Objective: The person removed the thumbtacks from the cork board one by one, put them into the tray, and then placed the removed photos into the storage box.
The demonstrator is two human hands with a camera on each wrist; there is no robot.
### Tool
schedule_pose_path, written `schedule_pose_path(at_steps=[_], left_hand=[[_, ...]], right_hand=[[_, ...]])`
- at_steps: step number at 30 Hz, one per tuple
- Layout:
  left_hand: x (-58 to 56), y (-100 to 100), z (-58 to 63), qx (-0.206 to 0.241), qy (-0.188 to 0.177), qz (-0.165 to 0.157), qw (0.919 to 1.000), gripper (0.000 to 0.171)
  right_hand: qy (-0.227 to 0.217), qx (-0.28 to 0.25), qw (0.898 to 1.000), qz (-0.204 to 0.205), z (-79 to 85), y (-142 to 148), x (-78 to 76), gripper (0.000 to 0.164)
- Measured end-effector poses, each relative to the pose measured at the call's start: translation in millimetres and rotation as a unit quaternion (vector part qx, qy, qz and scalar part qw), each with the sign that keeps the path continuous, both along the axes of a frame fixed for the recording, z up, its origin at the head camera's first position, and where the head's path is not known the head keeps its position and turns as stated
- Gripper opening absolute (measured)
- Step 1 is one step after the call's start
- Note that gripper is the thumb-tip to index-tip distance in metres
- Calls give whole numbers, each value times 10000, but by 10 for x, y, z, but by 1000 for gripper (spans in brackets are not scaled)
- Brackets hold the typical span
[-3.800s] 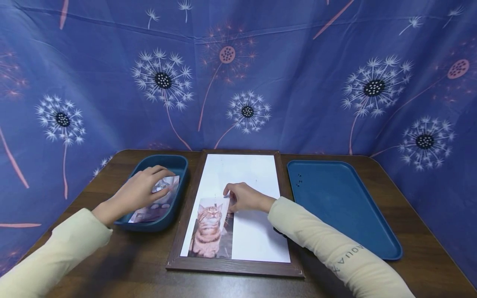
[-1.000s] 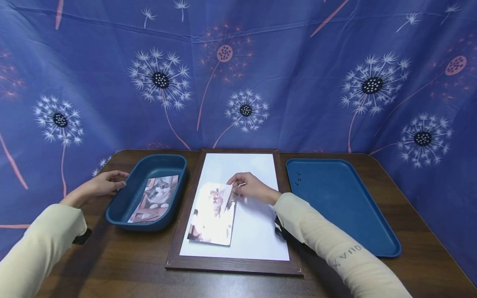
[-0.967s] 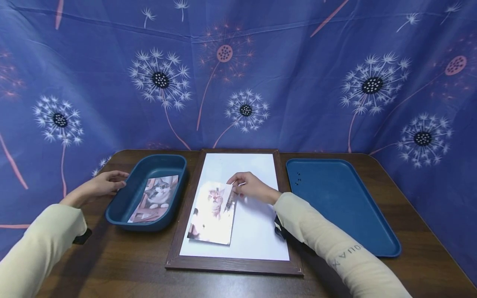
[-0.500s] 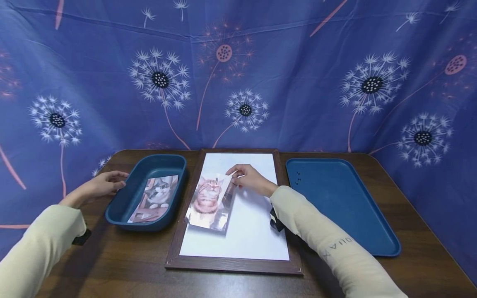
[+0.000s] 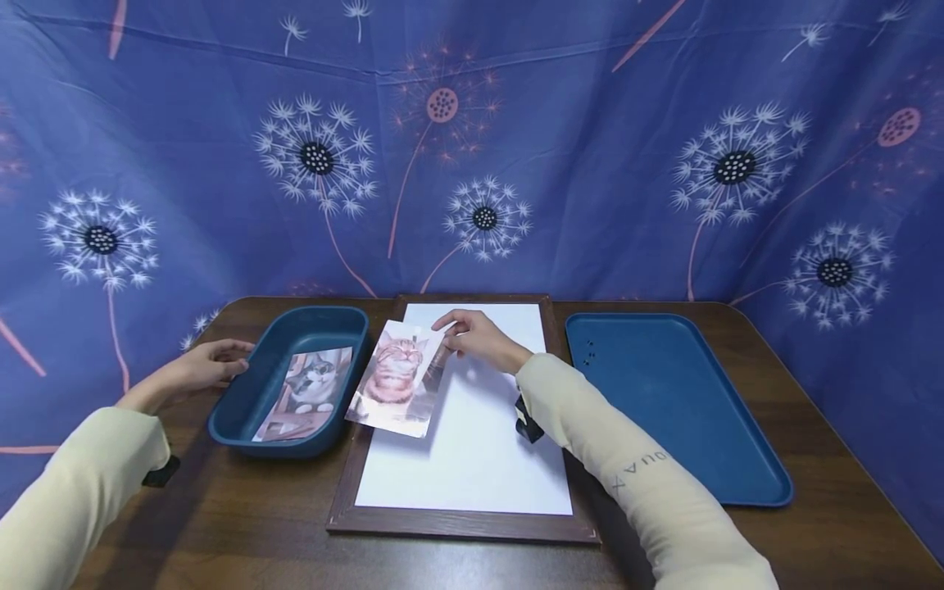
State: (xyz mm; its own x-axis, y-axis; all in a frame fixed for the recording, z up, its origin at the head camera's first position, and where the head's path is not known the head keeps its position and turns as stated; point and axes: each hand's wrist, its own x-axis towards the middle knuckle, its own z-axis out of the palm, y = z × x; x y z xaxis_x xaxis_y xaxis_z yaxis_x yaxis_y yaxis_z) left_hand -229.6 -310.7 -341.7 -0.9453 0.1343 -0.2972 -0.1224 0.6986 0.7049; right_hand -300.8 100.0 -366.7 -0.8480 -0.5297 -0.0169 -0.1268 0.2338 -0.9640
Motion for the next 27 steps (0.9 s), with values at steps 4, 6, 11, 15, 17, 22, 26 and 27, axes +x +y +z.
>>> schedule_pose_path(at_steps=[4, 6, 11, 15, 17, 22, 26, 27], left_hand=[[10, 1, -3, 38, -33, 19, 10000, 49], [10, 1, -12, 43, -32, 28, 10000, 49], [4, 3, -33, 19, -34, 73, 10000, 49], [7, -2, -38, 26, -16, 69, 10000, 49], [10, 0, -37, 52, -2, 83, 10000, 49], [14, 2, -33, 79, 13, 107, 9999, 49], [16, 6, -32, 68, 41, 100, 9999, 48], [18, 6, -31, 76, 39, 102, 9999, 48]], right_hand=[[-52, -119, 9999, -29, 5, -83, -20, 27], [-62, -188, 9998, -22, 4, -123, -28, 27], [-56, -247, 9997, 60, 22, -222, -35, 27], [-31, -255, 9996, 71, 40, -317, -54, 28], [-7, -278, 9996, 64, 44, -368, -68, 29], [39, -324, 9994, 80, 48, -486, -90, 29], [76, -328, 9994, 79, 50, -588, -89, 29], [80, -321, 9994, 72, 50, -617, -90, 29]])
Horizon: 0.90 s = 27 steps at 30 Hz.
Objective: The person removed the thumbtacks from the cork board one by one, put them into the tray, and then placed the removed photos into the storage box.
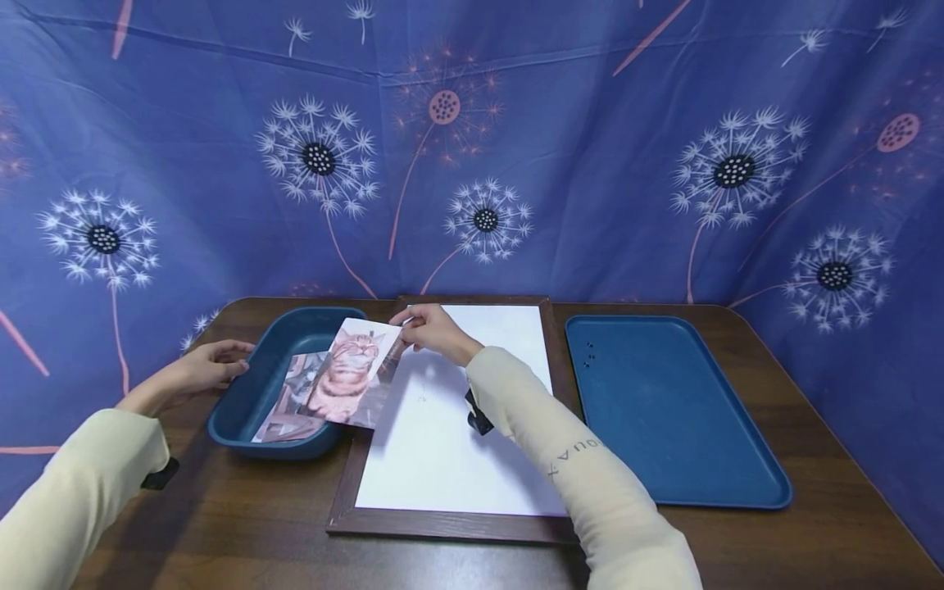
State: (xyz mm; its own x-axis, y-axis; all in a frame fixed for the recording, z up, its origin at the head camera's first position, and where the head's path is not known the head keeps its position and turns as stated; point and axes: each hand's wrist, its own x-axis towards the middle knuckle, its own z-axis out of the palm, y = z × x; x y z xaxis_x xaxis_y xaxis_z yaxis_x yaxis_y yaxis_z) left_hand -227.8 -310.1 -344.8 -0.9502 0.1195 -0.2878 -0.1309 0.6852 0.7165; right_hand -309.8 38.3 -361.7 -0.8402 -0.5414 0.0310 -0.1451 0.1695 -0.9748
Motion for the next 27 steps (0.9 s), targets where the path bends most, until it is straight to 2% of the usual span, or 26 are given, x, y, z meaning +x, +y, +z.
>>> schedule_pose_path(at_steps=[9, 16, 27], left_hand=[[-9, -5, 13, -80, 15, -42, 10000, 48], [-33, -9, 3, -270, 167, -149, 9994, 47], [-32, -25, 9, -210, 143, -169, 9995, 47]], right_hand=[[4, 24, 10000, 4, 4, -255, -20, 26], [116, 211, 9995, -187, -15, -434, -26, 23], [349, 317, 9986, -220, -34, -666, -37, 24]])
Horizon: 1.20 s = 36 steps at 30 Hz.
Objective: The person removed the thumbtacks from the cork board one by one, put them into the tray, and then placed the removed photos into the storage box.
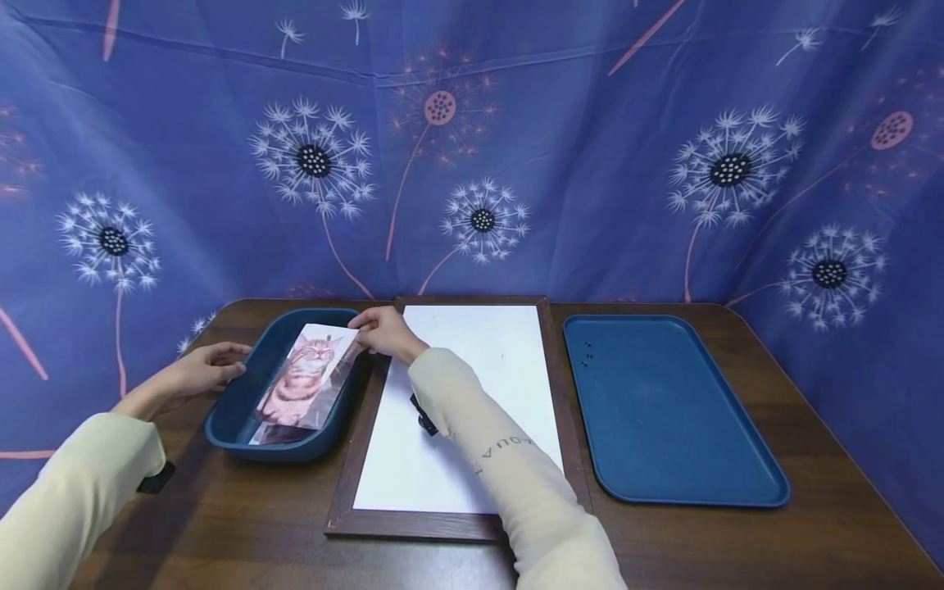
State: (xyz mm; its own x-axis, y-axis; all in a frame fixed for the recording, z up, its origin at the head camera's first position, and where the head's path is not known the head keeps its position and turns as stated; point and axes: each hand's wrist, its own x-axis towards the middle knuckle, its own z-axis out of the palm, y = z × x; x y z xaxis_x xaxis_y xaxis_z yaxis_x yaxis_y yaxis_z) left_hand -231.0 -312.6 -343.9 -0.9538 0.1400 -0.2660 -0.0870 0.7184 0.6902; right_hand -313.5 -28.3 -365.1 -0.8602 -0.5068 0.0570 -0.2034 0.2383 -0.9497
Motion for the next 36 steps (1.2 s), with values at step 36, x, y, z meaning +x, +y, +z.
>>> schedule_pose_path(at_steps=[36], left_hand=[[17, 1, 17, -289, 217, -161, 9992, 46]], right_hand=[[874, 1014, 9910, 3, 78, -225, 173, 31]])
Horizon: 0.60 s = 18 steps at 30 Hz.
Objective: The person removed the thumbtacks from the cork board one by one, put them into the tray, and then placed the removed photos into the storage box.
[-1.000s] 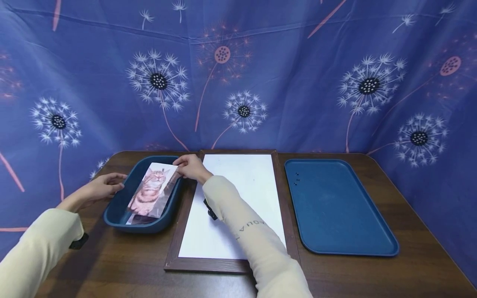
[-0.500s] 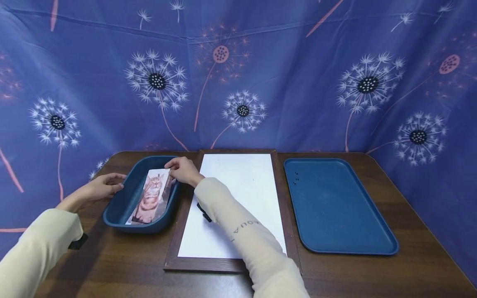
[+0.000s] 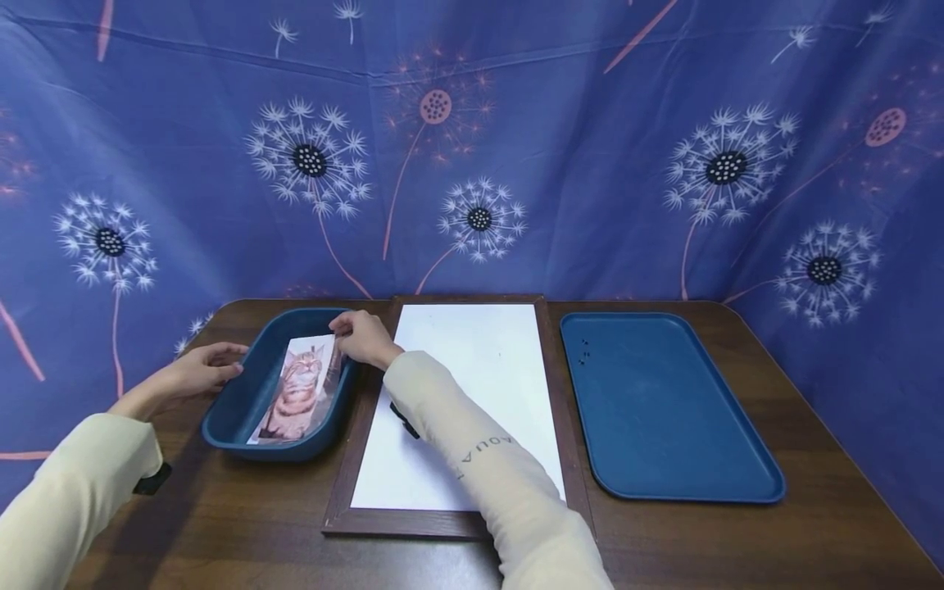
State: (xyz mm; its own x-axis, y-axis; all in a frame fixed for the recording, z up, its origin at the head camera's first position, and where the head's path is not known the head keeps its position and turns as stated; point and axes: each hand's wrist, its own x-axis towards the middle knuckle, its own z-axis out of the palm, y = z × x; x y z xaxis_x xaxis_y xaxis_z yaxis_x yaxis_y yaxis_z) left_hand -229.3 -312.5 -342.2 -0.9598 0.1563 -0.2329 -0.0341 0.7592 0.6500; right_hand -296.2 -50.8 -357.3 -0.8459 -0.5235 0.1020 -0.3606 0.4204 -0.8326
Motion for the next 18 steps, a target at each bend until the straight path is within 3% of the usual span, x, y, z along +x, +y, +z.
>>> schedule_pose_path(at_steps=[18], left_hand=[[-5, 10, -6, 28, -131, 75, 9999, 47]], right_hand=[[64, -6, 10000, -42, -45, 17, 8, 29]])
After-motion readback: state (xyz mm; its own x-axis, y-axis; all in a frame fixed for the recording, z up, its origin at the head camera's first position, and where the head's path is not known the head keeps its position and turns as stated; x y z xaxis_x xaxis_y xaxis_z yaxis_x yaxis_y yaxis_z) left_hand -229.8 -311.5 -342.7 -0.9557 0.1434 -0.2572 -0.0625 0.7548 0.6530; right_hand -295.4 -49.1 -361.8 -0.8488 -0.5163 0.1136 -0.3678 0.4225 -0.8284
